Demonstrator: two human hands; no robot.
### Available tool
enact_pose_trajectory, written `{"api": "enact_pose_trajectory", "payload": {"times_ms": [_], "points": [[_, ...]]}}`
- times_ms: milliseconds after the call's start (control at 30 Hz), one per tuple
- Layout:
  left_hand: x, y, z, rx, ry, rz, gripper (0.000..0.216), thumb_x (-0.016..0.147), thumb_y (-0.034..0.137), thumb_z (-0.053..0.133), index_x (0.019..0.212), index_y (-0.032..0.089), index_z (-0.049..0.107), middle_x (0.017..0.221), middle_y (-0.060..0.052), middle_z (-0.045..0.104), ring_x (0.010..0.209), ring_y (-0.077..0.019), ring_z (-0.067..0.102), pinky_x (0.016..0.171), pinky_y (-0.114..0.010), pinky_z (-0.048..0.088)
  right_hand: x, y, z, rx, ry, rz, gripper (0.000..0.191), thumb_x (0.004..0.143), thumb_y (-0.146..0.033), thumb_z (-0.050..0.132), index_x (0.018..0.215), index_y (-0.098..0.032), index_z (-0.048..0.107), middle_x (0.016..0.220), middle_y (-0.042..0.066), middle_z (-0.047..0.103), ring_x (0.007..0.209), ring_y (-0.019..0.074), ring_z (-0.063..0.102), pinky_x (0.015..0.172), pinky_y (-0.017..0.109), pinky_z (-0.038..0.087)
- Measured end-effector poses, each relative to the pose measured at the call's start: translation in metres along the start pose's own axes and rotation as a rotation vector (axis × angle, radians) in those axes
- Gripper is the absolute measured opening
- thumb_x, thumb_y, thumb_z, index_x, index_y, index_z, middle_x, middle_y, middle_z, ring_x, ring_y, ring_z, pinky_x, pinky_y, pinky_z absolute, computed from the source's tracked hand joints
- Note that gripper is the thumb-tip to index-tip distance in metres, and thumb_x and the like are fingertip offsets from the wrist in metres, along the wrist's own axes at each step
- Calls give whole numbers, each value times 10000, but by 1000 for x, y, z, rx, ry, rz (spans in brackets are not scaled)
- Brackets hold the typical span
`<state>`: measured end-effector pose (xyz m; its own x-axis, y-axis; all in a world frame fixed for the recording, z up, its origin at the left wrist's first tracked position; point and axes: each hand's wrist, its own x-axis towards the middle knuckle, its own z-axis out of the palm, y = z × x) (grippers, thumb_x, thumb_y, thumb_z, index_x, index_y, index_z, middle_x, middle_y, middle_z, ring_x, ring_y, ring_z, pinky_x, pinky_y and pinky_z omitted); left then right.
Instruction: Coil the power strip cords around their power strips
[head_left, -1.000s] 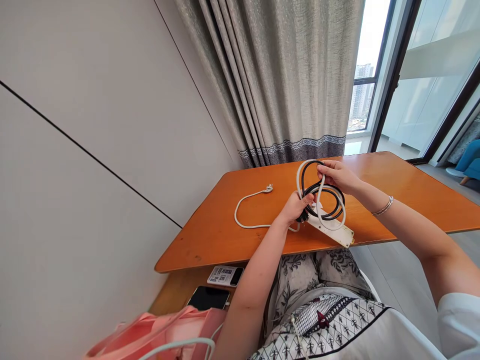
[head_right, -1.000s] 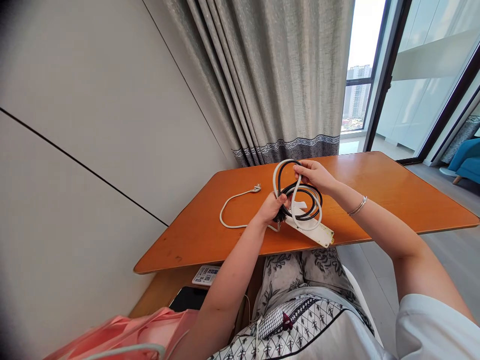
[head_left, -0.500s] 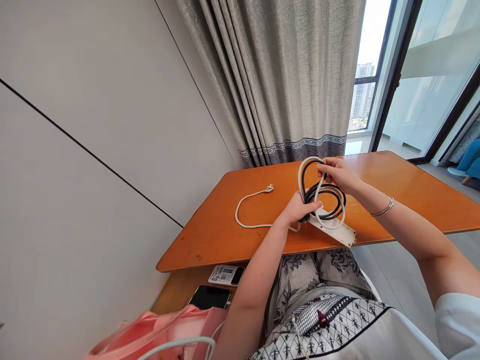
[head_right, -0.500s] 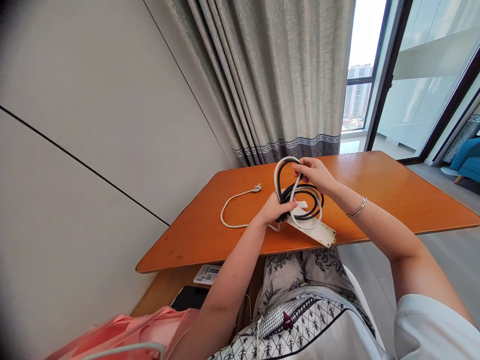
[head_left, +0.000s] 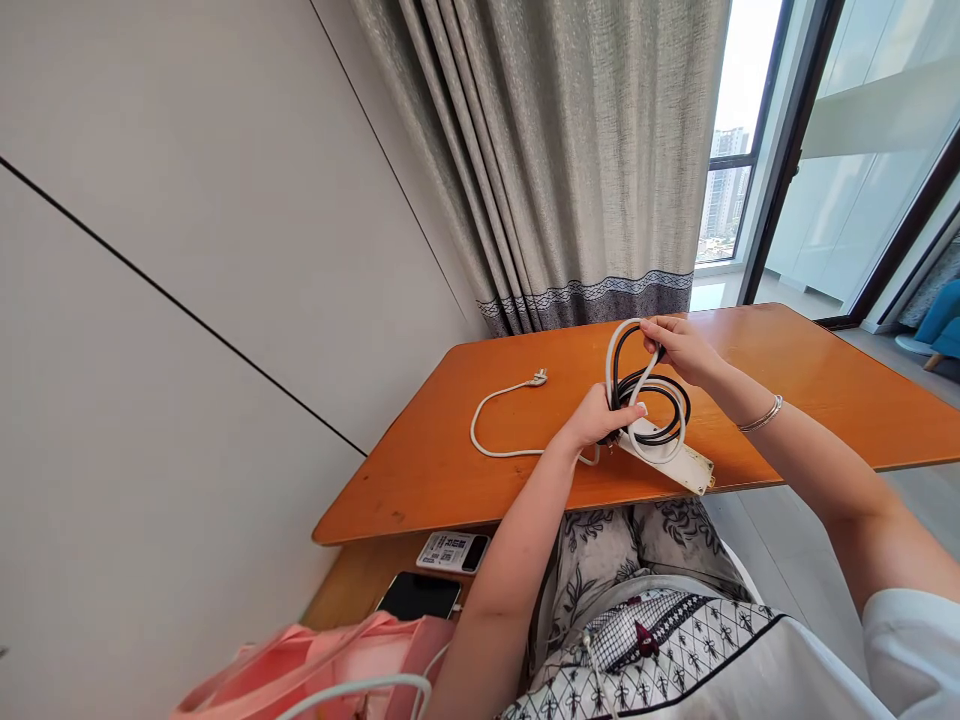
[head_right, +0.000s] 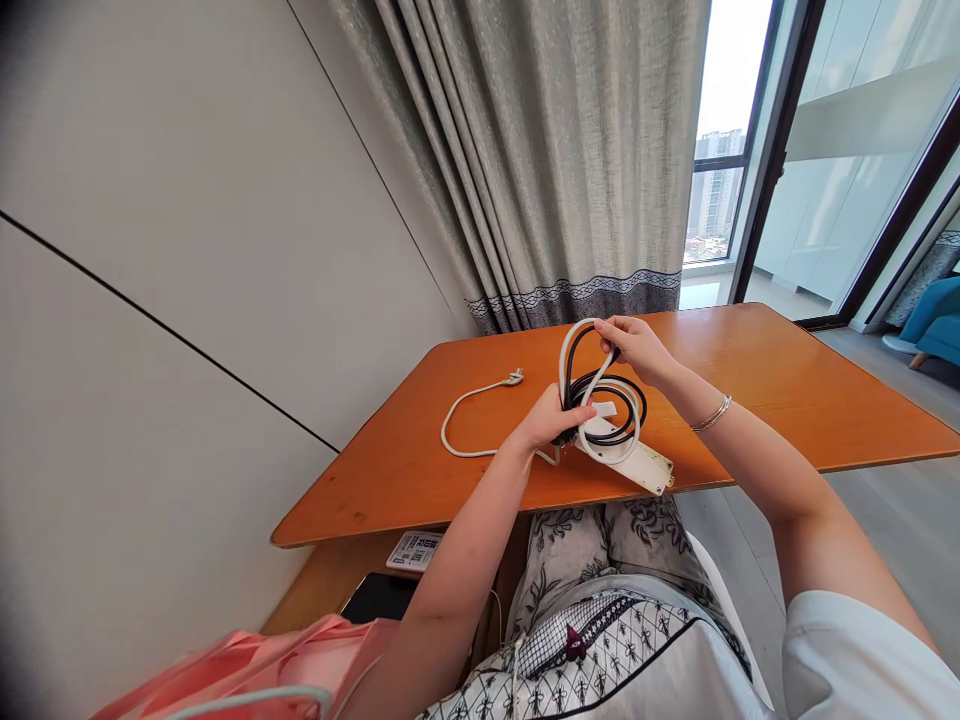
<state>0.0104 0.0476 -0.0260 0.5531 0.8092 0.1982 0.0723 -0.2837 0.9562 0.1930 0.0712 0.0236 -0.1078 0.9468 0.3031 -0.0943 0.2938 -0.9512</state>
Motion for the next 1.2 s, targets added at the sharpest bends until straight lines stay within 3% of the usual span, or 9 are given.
{"api": "enact_pose_trajectory", "payload": {"times_ms": [200, 300, 433, 533, 633, 867, 1033, 1200], "points": [[-2, 3, 0, -39, 5, -19, 429, 529, 448, 836, 649, 162, 540, 587, 42, 501, 544, -82, 436, 523, -216, 368, 4, 15, -6, 70, 89, -30, 523, 636, -619, 819, 639, -187, 524, 579, -46, 492, 484, 49, 343, 418, 212, 217], [-1, 0, 1, -101, 41, 4, 404, 518, 427, 824, 628, 163, 538, 563, 50, 497, 523, -72, 425, 515, -210, 364, -2, 30, -4, 182, 133, 94, 410, 660, -489, 834, 706, -194, 553, 598, -58, 506, 469, 48, 365, 409, 197, 252], [4, -11, 3, -243, 200, 14, 338, 522, 405, 761, 638, 168, 551, 523, 59, 484, 482, -68, 399, 493, -214, 344, -19, 57, 7, 297, 170, 295, 273, 665, -325, 802, 798, -209, 594, 622, -53, 577, 473, 65, 436, 424, 193, 336], [7, -15, 3, -265, 285, 30, 306, 524, 387, 740, 643, 168, 564, 513, 58, 492, 482, -70, 402, 503, -217, 350, -30, 72, 15, 318, 138, 299, 236, 657, -332, 774, 751, -194, 608, 618, -38, 606, 442, 60, 411, 409, 203, 337], [7, -11, 3, -239, 283, 64, 290, 527, 379, 740, 613, 172, 556, 512, 53, 499, 492, -73, 407, 521, -221, 370, -37, 77, 19, 341, 97, 291, 223, 641, -329, 776, 714, -181, 626, 589, -29, 605, 466, 72, 444, 445, 210, 386], [5, -8, 1, -245, 253, 39, 266, 560, 387, 698, 576, 181, 532, 436, 60, 461, 434, -66, 367, 472, -221, 327, -45, 67, 14, 516, -33, 494, 156, 687, -245, 753, 664, -189, 609, 567, -15, 592, 503, 104, 487, 501, 240, 478], [7, -15, 3, -354, 290, -8, 260, 555, 381, 680, 560, 182, 513, 400, 59, 445, 384, -54, 340, 428, -214, 274, -46, 69, 20, 499, 150, 353, 279, 625, -314, 838, 717, -198, 601, 588, -20, 594, 505, 112, 484, 491, 254, 472], [12, -20, 6, -471, 411, -23, 226, 552, 348, 672, 577, 181, 521, 400, 86, 397, 376, -54, 358, 421, -202, 270, -47, 75, 34, 469, 407, 103, 543, 570, -433, 860, 952, -239, 527, 701, -61, 611, 547, 98, 494, 500, 221, 427]]}}
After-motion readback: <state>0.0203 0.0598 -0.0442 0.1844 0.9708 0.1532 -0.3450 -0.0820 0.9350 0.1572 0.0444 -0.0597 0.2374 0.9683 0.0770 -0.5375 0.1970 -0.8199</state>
